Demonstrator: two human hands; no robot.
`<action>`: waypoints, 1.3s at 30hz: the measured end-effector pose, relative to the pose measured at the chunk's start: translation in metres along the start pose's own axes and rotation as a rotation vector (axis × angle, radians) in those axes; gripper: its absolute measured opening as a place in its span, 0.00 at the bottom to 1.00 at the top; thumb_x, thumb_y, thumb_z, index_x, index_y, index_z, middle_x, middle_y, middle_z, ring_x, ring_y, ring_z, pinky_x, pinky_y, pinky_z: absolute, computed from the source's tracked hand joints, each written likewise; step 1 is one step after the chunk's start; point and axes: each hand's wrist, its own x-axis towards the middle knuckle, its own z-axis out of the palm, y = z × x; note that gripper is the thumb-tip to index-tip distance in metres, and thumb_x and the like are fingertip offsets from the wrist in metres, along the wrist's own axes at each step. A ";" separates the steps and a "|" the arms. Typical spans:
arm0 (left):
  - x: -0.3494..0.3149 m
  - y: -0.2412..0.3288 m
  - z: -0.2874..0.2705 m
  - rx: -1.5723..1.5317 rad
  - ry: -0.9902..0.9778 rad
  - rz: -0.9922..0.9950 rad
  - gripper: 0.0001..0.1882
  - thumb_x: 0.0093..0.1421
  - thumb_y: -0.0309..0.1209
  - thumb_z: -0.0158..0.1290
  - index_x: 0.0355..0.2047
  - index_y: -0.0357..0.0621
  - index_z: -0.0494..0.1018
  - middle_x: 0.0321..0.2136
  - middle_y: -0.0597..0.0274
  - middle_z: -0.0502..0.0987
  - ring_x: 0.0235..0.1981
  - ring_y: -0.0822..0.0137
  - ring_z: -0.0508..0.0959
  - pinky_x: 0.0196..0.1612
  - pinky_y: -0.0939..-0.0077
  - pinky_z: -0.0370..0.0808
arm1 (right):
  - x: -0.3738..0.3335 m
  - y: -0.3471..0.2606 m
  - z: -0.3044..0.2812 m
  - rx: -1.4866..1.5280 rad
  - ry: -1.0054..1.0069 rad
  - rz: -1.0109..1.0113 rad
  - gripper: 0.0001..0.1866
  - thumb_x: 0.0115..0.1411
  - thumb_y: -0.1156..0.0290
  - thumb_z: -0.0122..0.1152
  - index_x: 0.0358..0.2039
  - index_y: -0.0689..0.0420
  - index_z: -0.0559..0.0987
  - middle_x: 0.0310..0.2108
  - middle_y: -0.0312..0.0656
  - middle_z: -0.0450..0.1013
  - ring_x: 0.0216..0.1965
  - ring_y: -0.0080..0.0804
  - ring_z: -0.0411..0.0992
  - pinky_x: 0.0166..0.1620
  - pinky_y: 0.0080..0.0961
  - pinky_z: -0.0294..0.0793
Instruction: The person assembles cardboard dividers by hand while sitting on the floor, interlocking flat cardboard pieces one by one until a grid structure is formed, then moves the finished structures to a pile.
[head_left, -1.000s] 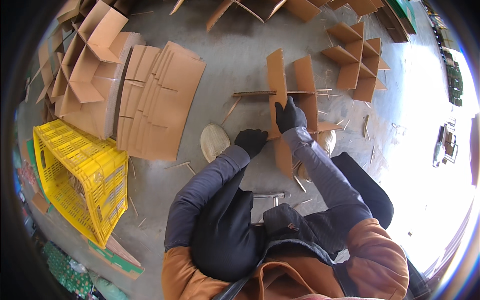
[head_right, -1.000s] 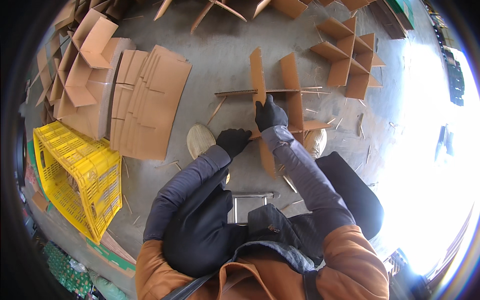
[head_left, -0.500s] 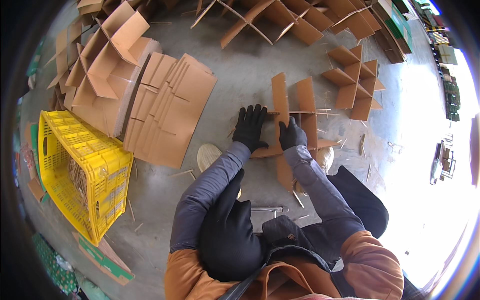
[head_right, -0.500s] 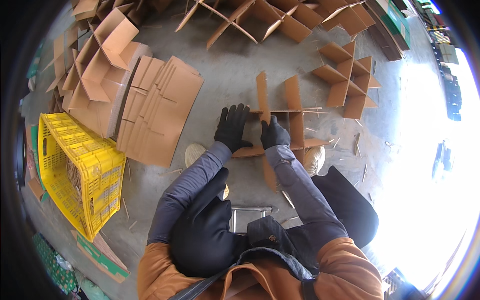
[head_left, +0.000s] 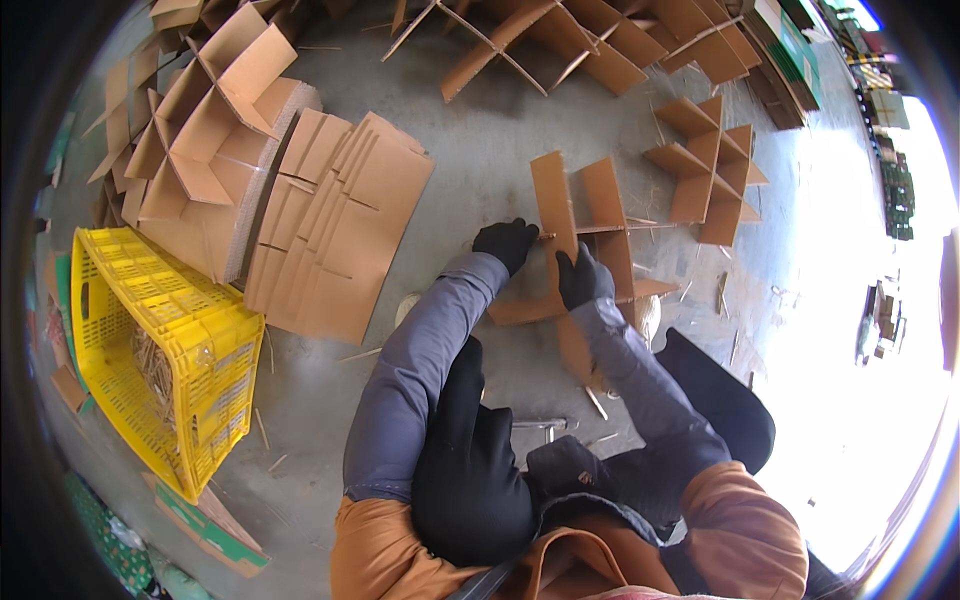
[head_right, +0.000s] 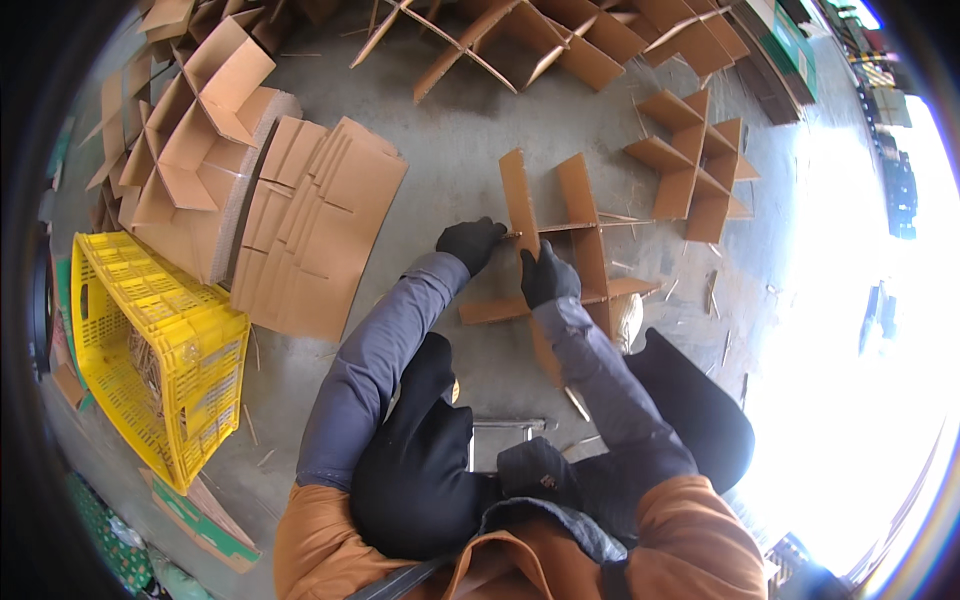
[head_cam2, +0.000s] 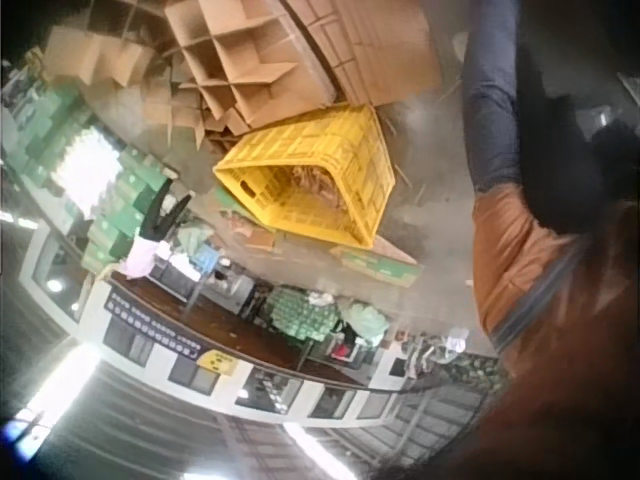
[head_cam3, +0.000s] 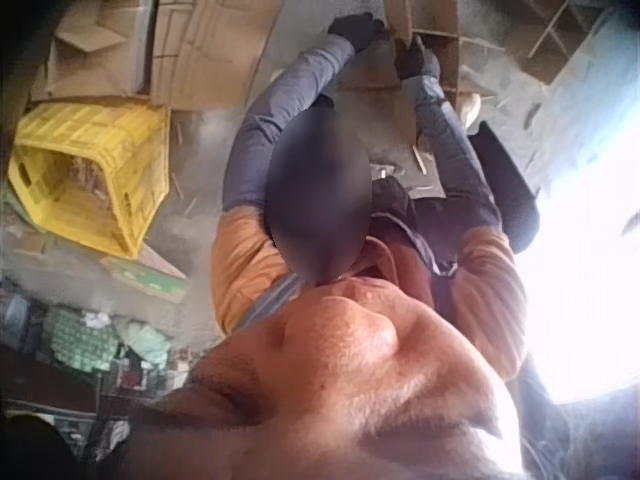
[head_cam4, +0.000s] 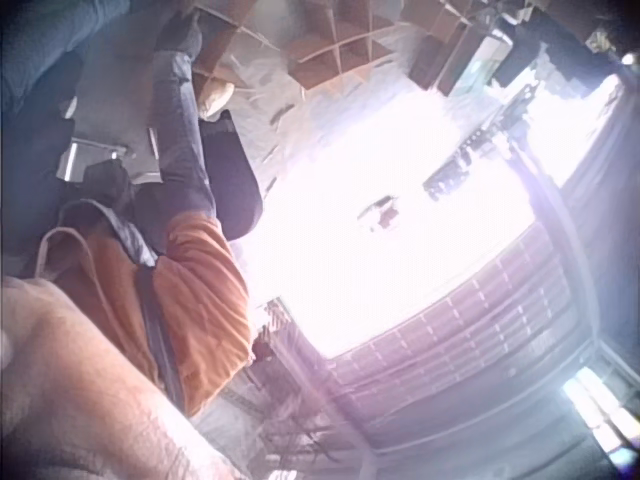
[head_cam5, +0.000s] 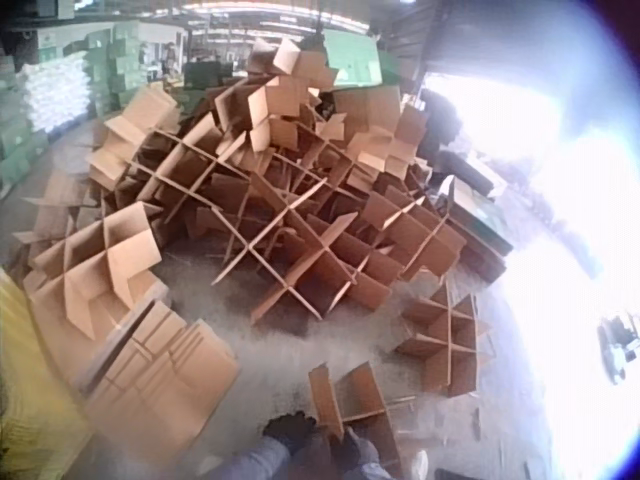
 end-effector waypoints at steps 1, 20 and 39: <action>-0.001 0.006 0.002 -0.008 0.000 0.004 0.13 0.60 0.33 0.38 0.44 0.59 0.68 0.38 0.58 0.72 0.37 0.55 0.77 0.37 0.59 0.74 | -0.002 0.008 0.001 0.008 0.012 0.009 0.19 0.58 0.52 0.48 0.42 0.53 0.69 0.27 0.57 0.74 0.31 0.58 0.72 0.35 0.50 0.69; -0.122 -0.176 0.005 0.105 1.060 -0.756 0.31 0.57 0.43 0.51 0.56 0.39 0.58 0.57 0.45 0.59 0.59 0.46 0.57 0.57 0.52 0.57 | 0.074 0.032 -0.118 0.043 0.006 -0.070 0.30 0.58 0.50 0.50 0.52 0.60 0.65 0.39 0.58 0.72 0.40 0.50 0.72 0.41 0.40 0.70; -0.107 -0.165 0.034 0.083 0.721 -0.696 0.28 0.56 0.50 0.49 0.51 0.46 0.66 0.56 0.49 0.59 0.58 0.48 0.57 0.59 0.43 0.49 | 0.079 -0.132 0.183 1.446 -0.518 0.458 0.28 0.45 0.66 0.71 0.47 0.56 0.71 0.39 0.43 0.73 0.36 0.37 0.74 0.34 0.38 0.76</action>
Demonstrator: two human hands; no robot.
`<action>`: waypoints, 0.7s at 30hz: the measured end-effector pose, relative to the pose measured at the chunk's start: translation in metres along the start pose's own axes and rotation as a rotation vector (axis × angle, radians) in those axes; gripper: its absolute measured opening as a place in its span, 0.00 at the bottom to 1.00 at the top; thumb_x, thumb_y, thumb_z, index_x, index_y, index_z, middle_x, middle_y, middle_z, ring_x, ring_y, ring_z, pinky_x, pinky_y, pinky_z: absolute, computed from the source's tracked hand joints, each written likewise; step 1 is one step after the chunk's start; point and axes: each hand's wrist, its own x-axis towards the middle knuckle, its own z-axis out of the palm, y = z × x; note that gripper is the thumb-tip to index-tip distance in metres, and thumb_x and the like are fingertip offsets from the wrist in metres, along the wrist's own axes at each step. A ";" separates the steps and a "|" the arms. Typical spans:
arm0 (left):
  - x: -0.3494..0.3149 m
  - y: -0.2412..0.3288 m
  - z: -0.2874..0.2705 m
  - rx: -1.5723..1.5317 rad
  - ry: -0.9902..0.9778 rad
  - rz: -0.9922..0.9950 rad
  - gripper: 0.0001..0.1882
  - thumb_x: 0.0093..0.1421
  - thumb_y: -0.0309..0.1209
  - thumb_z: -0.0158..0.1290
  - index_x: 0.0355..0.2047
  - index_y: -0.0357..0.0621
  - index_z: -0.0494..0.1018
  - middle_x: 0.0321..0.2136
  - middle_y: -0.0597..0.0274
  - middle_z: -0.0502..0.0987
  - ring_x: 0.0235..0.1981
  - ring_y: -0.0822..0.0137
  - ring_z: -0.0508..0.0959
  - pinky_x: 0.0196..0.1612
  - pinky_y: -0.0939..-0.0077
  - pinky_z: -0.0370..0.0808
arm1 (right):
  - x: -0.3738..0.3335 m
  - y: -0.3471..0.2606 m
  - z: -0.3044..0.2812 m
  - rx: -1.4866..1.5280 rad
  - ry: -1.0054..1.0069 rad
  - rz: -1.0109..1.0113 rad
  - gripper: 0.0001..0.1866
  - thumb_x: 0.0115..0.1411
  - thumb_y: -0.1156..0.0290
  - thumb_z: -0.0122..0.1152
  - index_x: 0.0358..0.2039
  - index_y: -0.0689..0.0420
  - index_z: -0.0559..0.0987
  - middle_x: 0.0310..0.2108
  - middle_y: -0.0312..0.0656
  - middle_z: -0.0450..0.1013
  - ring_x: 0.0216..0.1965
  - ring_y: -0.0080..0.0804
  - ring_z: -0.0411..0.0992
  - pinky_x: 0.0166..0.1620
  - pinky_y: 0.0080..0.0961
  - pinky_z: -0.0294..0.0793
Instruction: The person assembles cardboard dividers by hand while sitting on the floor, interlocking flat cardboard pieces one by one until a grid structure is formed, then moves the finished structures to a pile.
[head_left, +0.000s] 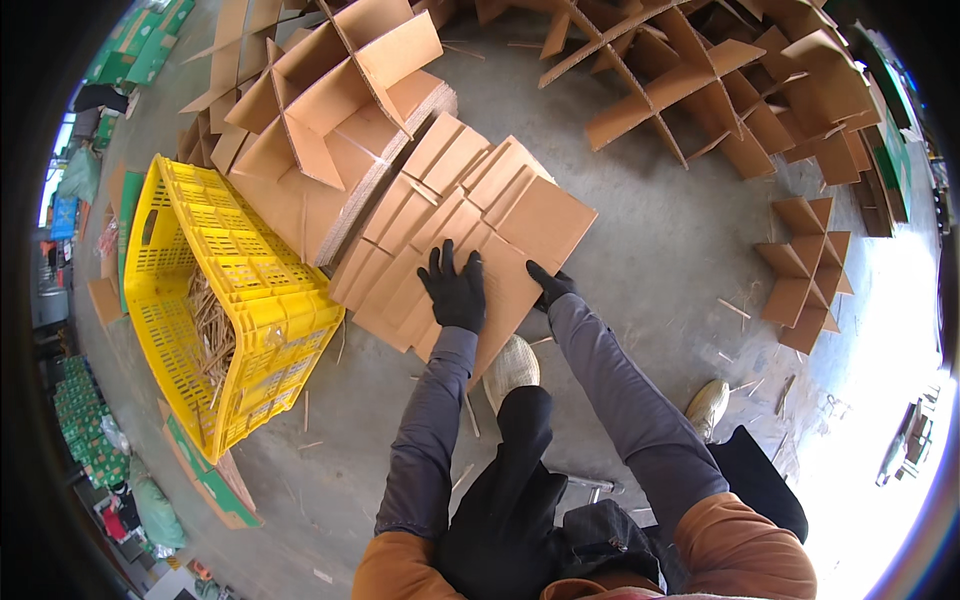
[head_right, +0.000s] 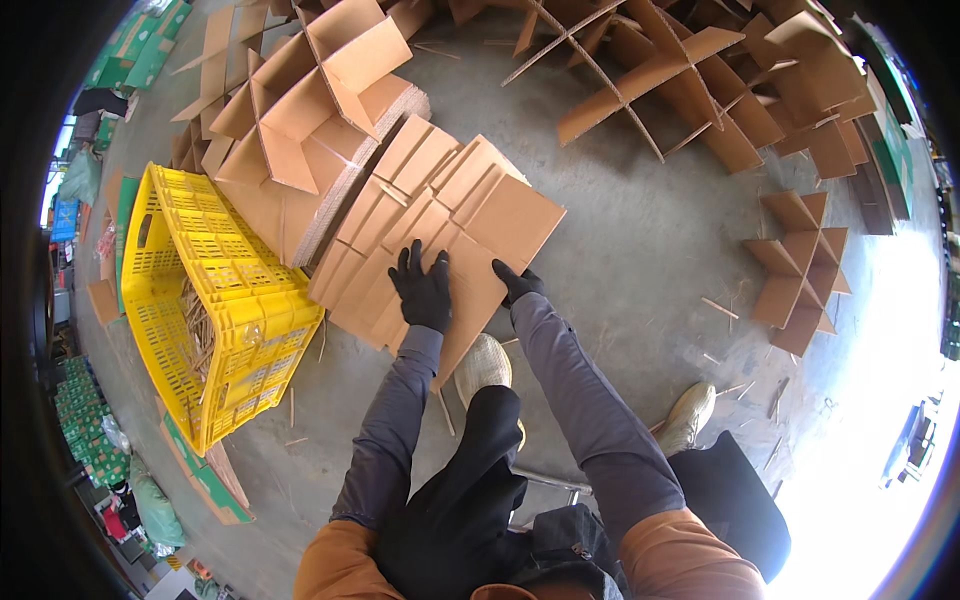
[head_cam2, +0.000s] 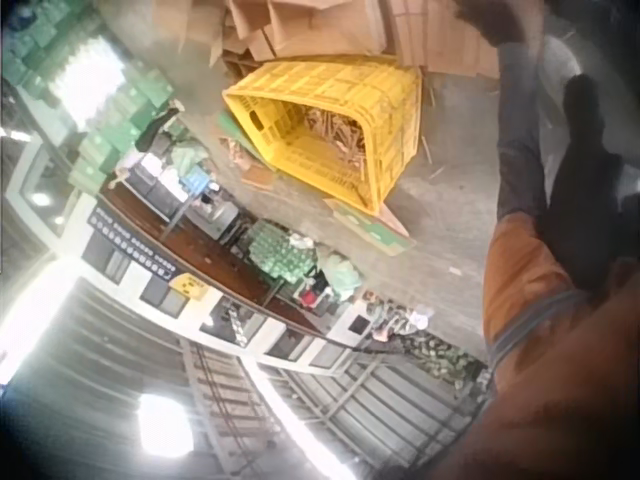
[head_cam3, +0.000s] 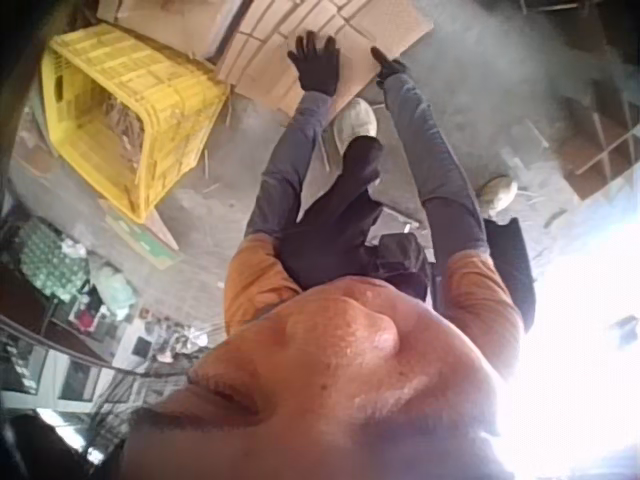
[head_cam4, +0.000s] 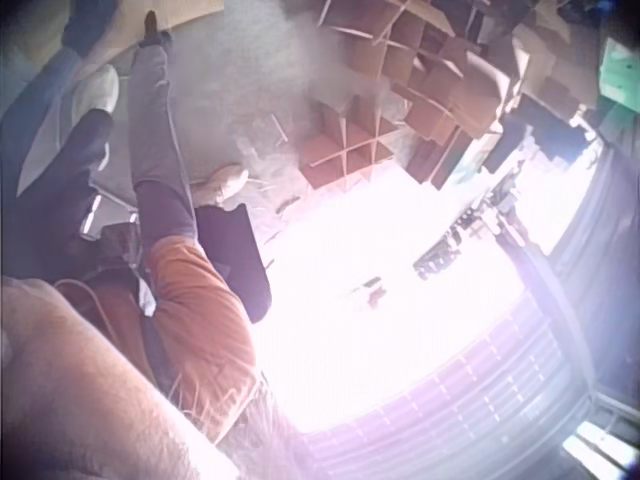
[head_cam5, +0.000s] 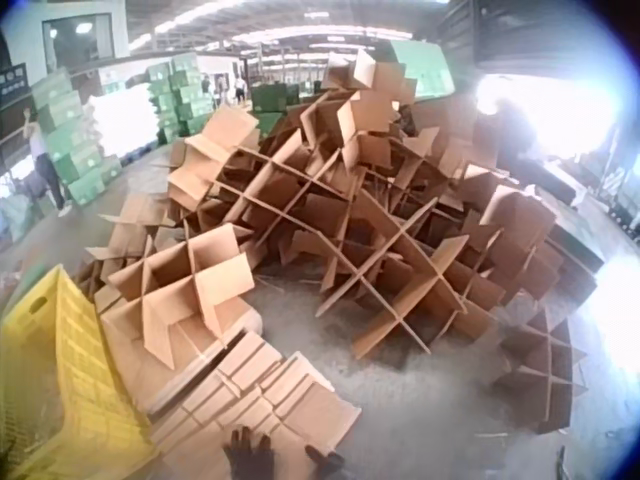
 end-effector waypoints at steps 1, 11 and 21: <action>0.008 -0.026 0.001 -0.215 0.179 -0.116 0.24 0.54 0.48 0.53 0.46 0.47 0.69 0.49 0.52 0.68 0.51 0.53 0.65 0.55 0.50 0.57 | -0.011 -0.007 0.022 0.051 -0.005 -0.036 0.27 0.47 0.72 0.69 0.48 0.61 0.71 0.42 0.45 0.73 0.38 0.38 0.74 0.36 0.37 0.77; 0.032 0.029 -0.033 -0.224 -0.289 0.131 0.26 0.43 0.45 0.62 0.38 0.43 0.71 0.36 0.53 0.71 0.40 0.54 0.71 0.40 0.61 0.71 | -0.132 -0.172 -0.135 -0.785 0.305 -0.823 0.18 0.56 0.69 0.60 0.45 0.65 0.71 0.40 0.43 0.73 0.40 0.28 0.71 0.42 0.24 0.71; -0.048 0.110 -0.043 -0.180 -0.386 0.344 0.11 0.59 0.35 0.42 0.42 0.55 0.69 0.30 0.65 0.76 0.27 0.61 0.78 0.30 0.65 0.74 | -0.180 -0.161 -0.079 -1.492 0.007 -0.528 0.29 0.57 0.56 0.52 0.55 0.56 0.59 0.29 0.62 0.72 0.32 0.64 0.69 0.34 0.52 0.68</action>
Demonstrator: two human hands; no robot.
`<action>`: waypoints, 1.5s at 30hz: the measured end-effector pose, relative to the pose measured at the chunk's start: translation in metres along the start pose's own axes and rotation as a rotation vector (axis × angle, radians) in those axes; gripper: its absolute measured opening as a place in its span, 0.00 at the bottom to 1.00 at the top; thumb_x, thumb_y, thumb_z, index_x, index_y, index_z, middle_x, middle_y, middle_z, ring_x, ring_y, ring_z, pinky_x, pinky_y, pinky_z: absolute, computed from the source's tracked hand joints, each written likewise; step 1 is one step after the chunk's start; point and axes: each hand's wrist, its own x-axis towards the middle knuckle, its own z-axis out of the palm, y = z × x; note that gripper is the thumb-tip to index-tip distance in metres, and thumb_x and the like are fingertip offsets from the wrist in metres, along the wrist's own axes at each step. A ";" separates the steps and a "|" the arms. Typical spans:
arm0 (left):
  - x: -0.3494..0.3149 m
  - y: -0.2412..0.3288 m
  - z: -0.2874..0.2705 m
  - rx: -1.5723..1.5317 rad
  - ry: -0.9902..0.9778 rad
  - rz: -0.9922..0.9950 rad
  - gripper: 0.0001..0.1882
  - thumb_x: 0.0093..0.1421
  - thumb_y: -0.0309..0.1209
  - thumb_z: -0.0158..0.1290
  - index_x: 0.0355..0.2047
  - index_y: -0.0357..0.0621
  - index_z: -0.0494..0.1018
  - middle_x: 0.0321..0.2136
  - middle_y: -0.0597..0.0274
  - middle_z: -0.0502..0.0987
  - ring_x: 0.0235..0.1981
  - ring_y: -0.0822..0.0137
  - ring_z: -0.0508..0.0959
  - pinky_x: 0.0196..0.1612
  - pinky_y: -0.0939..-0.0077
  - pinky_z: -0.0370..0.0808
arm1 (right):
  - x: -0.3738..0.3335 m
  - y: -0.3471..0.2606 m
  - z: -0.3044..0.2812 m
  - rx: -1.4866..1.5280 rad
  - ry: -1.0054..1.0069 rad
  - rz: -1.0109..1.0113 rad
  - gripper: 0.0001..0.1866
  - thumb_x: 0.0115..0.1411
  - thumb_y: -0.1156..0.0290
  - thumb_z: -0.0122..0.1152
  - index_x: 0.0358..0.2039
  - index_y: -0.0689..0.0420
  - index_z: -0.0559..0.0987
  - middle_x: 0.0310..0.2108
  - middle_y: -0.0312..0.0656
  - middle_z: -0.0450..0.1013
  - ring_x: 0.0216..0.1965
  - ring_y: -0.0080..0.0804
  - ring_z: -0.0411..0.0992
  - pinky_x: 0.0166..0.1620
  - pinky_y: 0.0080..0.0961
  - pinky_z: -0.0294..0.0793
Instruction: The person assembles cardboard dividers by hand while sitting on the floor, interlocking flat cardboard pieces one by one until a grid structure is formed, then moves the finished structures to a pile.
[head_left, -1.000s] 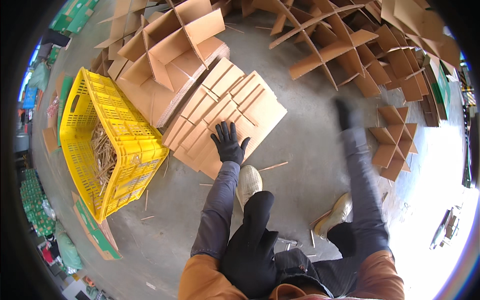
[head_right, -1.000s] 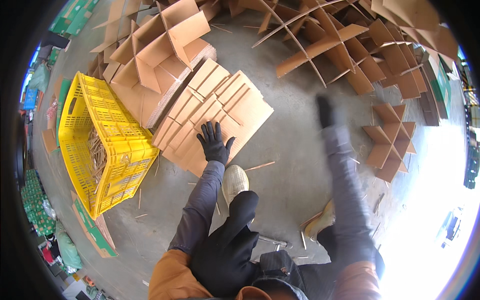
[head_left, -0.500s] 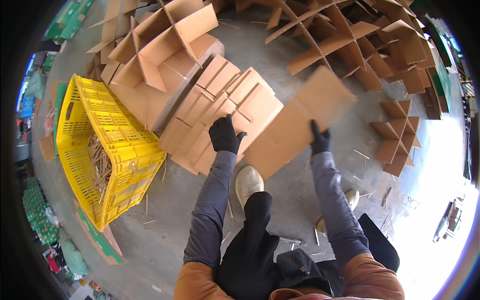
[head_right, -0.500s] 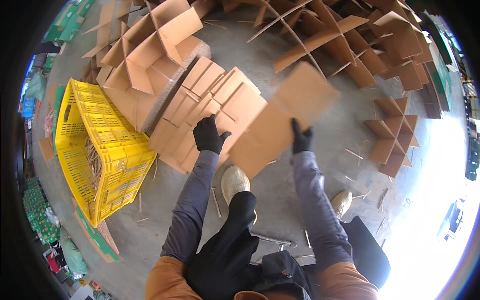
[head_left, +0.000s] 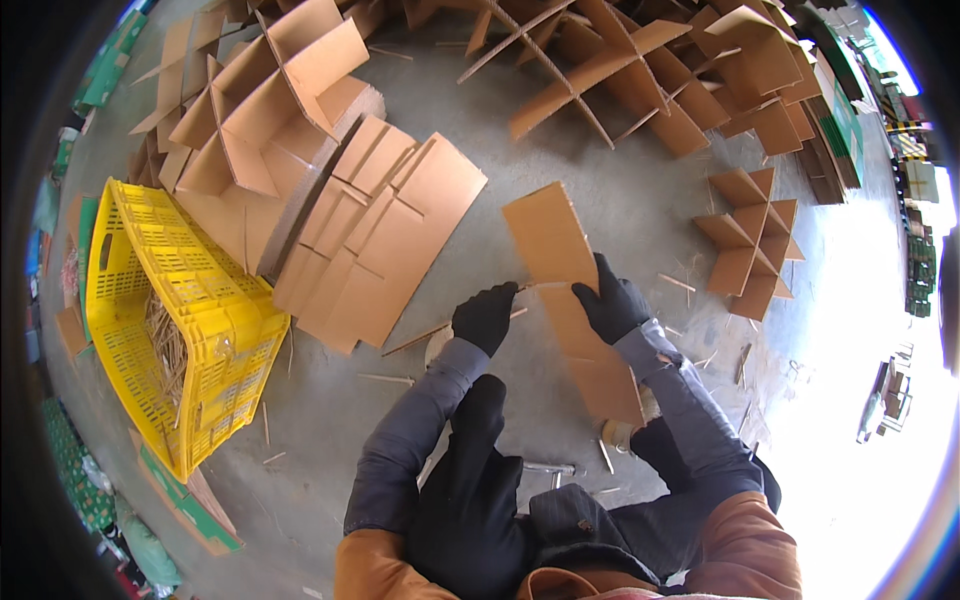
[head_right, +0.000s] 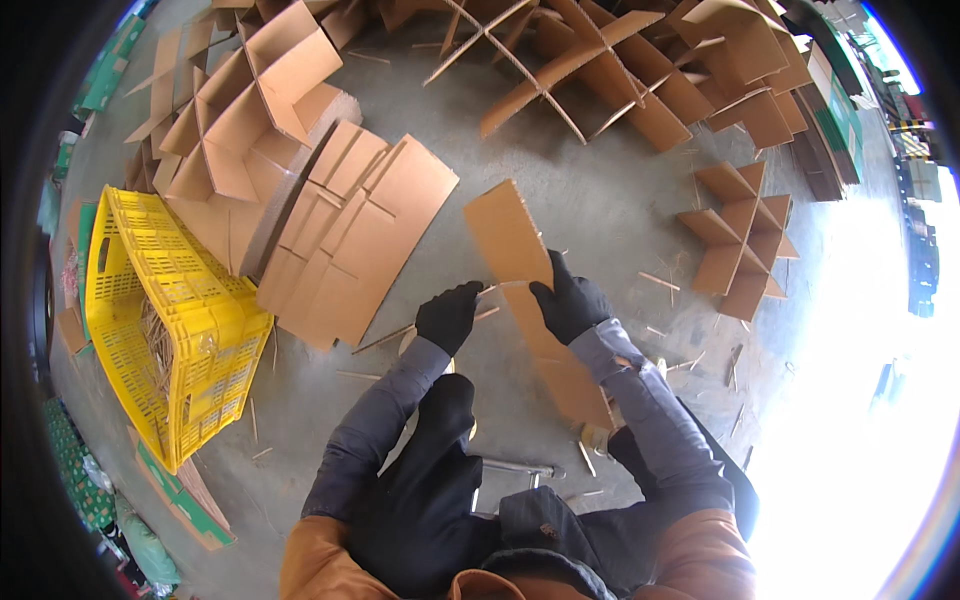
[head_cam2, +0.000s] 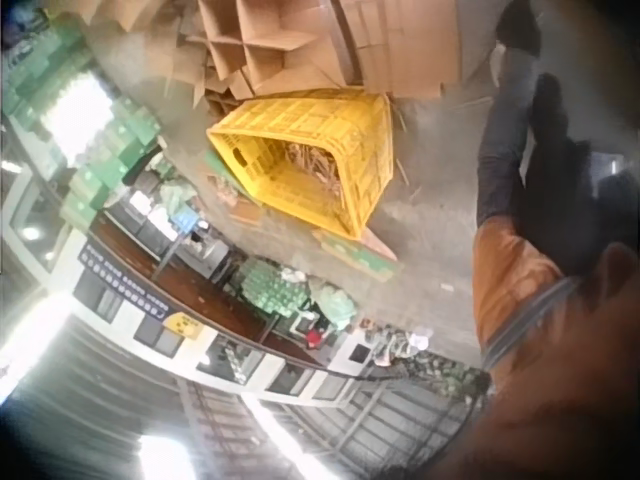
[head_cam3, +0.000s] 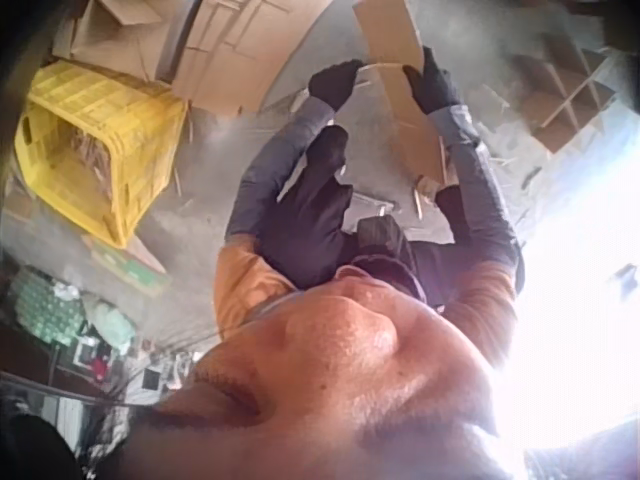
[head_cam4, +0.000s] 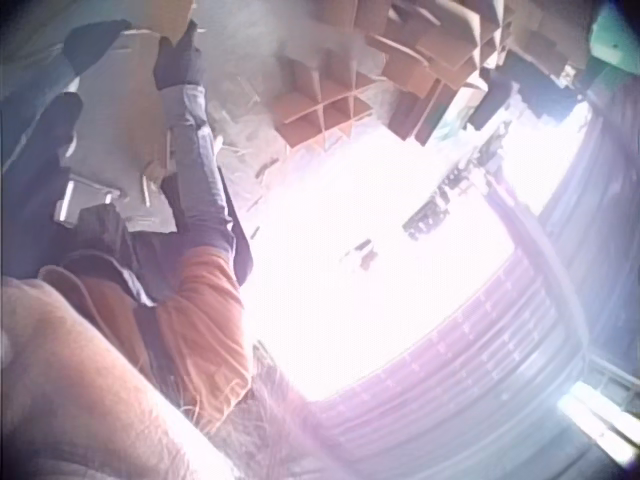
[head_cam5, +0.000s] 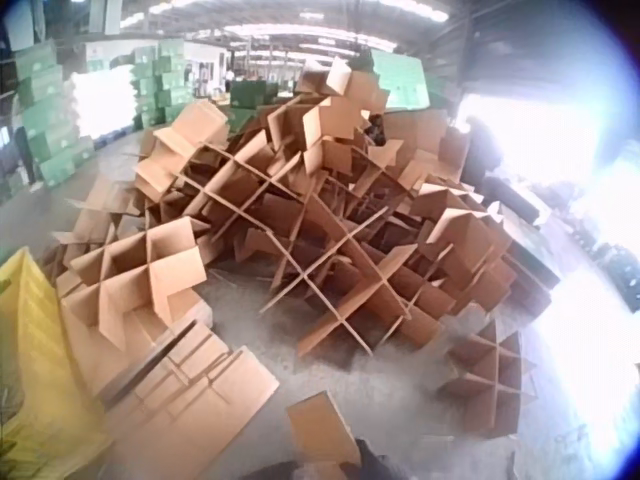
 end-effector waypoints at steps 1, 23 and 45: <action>0.000 0.003 0.000 -0.005 0.035 0.034 0.11 0.59 0.34 0.42 0.42 0.56 0.69 0.30 0.66 0.76 0.27 0.62 0.78 0.30 0.65 0.74 | -0.003 0.001 0.004 -0.006 0.025 0.002 0.29 0.57 0.56 0.52 0.55 0.54 0.57 0.27 0.61 0.72 0.31 0.64 0.70 0.33 0.52 0.68; 0.018 -0.022 -0.008 -0.542 -0.069 -0.006 0.14 0.53 0.36 0.54 0.38 0.44 0.74 0.36 0.56 0.77 0.36 0.56 0.77 0.39 0.64 0.73 | 0.042 -0.017 0.114 -0.382 -0.099 0.202 0.45 0.55 0.60 0.53 0.65 0.49 0.36 0.29 0.51 0.75 0.28 0.43 0.76 0.29 0.42 0.73; 0.042 0.025 0.009 -0.121 -0.074 0.163 0.11 0.54 0.31 0.47 0.38 0.51 0.72 0.32 0.56 0.71 0.37 0.55 0.74 0.39 0.59 0.72 | -0.053 0.034 0.036 0.472 0.523 0.249 0.19 0.55 0.60 0.57 0.44 0.57 0.75 0.33 0.51 0.76 0.38 0.45 0.75 0.38 0.32 0.72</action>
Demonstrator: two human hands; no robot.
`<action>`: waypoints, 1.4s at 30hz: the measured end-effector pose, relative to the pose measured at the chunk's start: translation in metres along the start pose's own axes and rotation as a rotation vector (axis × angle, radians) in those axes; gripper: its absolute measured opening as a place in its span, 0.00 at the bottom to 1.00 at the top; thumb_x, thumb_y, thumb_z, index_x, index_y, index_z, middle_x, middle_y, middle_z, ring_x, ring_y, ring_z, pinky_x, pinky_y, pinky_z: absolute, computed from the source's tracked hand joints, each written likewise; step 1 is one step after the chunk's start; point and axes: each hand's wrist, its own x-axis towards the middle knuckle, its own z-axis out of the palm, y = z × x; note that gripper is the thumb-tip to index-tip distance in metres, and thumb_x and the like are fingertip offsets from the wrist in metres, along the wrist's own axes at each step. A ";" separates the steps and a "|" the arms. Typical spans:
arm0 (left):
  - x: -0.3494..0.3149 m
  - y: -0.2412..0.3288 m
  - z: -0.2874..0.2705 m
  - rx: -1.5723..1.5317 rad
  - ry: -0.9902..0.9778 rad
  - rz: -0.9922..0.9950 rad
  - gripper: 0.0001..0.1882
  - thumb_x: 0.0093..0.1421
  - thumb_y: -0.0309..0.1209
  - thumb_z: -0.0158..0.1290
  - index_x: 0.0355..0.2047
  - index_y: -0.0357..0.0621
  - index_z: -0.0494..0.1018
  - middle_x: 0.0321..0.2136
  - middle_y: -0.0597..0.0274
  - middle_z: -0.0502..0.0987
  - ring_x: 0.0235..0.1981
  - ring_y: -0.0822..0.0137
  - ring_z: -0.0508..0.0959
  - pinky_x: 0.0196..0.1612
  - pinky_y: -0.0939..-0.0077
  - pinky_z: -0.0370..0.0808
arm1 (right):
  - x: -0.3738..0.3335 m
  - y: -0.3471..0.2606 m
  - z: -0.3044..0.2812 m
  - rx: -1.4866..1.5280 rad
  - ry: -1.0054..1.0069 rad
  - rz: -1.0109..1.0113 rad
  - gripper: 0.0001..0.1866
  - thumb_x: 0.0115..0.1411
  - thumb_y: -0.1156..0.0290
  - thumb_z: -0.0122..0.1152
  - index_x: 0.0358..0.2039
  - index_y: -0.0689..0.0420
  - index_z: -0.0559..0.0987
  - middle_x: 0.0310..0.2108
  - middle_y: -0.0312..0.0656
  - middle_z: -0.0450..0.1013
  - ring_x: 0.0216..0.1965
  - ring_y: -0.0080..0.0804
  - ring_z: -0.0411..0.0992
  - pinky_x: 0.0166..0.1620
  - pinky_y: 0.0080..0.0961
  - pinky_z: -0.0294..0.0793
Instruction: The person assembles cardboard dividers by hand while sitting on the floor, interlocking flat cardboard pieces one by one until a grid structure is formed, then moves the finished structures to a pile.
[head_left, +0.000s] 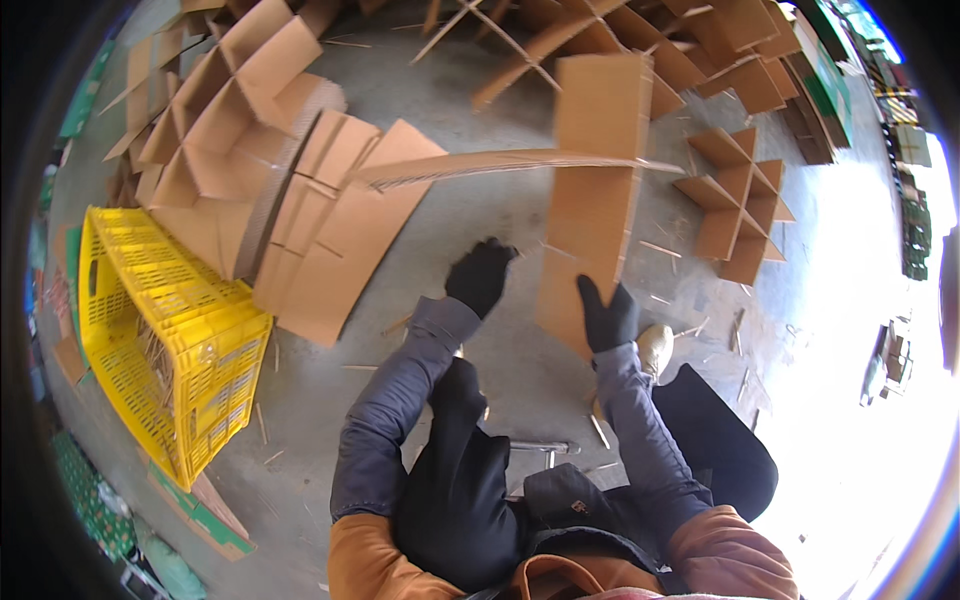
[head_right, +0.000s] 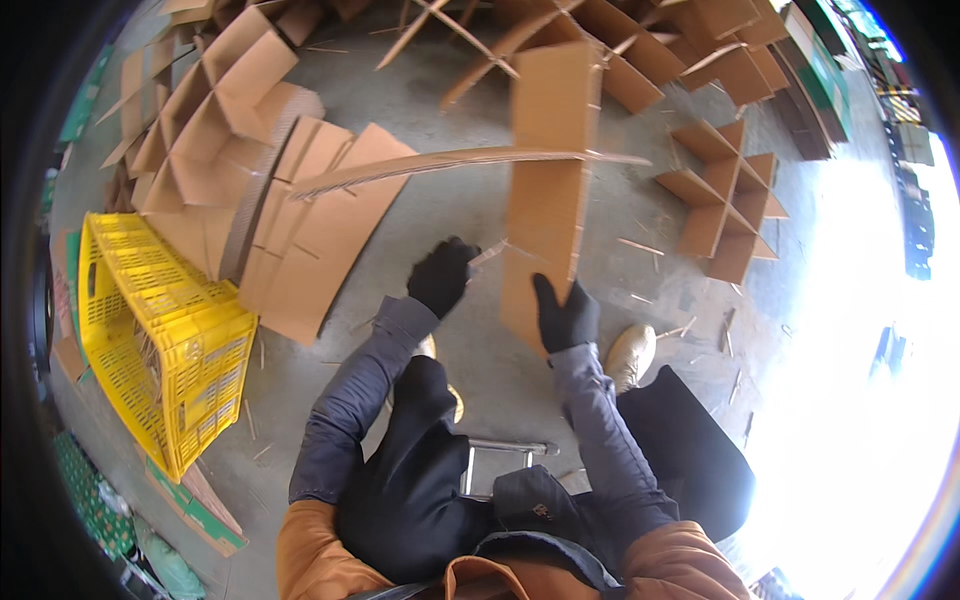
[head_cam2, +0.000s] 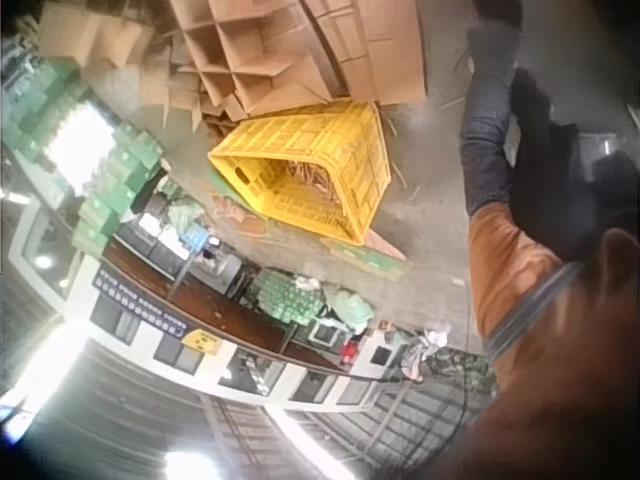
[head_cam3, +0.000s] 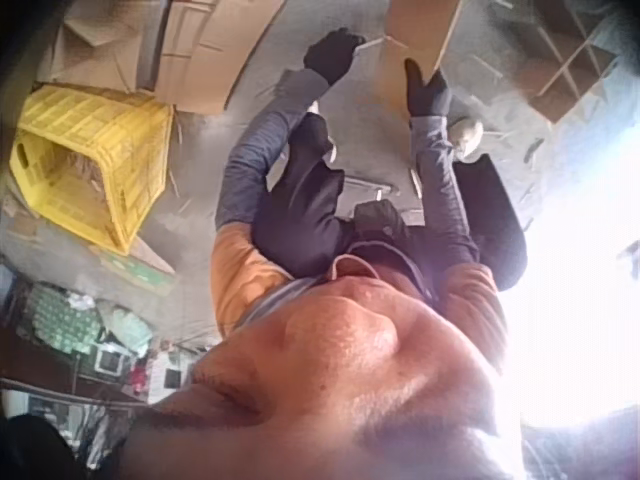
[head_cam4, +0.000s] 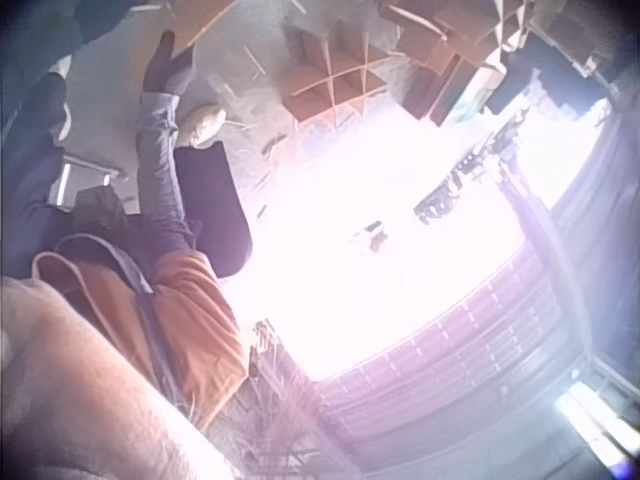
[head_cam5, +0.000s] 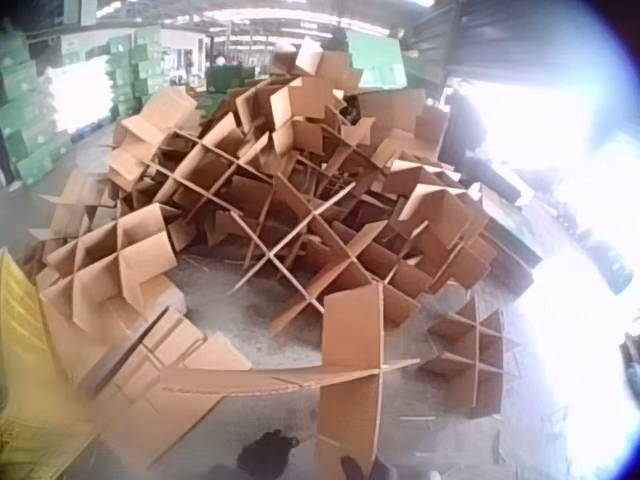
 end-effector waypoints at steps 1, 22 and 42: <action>-0.001 0.015 0.008 -0.006 -0.029 0.012 0.10 0.55 0.31 0.47 0.37 0.52 0.72 0.32 0.57 0.71 0.36 0.56 0.74 0.38 0.60 0.73 | 0.003 0.000 -0.001 -0.052 -0.018 -0.005 0.18 0.55 0.60 0.57 0.43 0.56 0.75 0.33 0.51 0.76 0.38 0.47 0.75 0.38 0.34 0.72; -0.037 0.046 0.026 0.065 -0.221 0.147 0.13 0.59 0.31 0.41 0.43 0.56 0.70 0.35 0.63 0.72 0.33 0.60 0.77 0.34 0.63 0.75 | -0.011 0.040 0.036 -0.713 -0.418 0.233 0.26 0.56 0.47 0.48 0.30 0.60 0.79 0.29 0.56 0.74 0.34 0.53 0.73 0.37 0.44 0.70; -0.083 -0.164 -0.099 0.318 0.540 -0.535 0.26 0.51 0.44 0.57 0.50 0.54 0.67 0.39 0.59 0.70 0.42 0.56 0.71 0.41 0.60 0.70 | 0.008 0.025 -0.025 -0.247 -0.038 -0.016 0.14 0.53 0.59 0.61 0.37 0.53 0.77 0.29 0.45 0.76 0.33 0.38 0.76 0.37 0.30 0.72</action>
